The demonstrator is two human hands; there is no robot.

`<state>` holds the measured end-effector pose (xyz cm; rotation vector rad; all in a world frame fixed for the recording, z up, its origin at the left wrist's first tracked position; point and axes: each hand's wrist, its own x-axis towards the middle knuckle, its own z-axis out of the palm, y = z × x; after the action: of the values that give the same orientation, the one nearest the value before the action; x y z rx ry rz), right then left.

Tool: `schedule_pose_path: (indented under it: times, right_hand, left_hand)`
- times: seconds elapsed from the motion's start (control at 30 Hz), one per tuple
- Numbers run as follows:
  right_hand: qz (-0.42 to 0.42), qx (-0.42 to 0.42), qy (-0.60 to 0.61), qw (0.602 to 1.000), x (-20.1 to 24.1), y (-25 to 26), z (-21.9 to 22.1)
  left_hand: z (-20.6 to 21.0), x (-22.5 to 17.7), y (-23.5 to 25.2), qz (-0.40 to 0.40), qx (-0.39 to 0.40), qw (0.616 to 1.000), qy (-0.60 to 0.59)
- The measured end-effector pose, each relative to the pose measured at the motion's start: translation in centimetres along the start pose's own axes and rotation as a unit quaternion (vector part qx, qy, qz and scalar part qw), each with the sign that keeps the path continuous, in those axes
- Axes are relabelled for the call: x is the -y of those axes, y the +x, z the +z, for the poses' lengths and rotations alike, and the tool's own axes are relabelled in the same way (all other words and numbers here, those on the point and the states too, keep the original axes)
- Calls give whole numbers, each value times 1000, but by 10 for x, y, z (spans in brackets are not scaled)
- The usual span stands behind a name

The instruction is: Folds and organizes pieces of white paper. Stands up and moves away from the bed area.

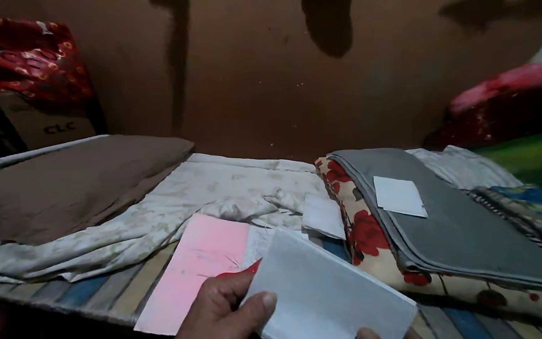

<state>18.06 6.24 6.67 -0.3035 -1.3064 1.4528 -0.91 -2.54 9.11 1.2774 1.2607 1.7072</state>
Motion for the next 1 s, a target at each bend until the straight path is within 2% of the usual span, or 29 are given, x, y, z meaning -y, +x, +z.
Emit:
schedule_pose_path:
  times: [0.67, 0.87, 1.0]
  right_hand:
    - [-66, 20, -42, 997, -6, 7, -10]
    - [-160, 26, -156, 974, 4, 17, -16]
    - [-168, 51, -193, 965, 8, 19, -18]
  left_hand:
    - [0, 11, 0, 26, -10, 999, -37]
    - [-1, 14, -1, 42, 8, 999, -14]
    - [-1, 15, -2, 41, 10, 999, -10]
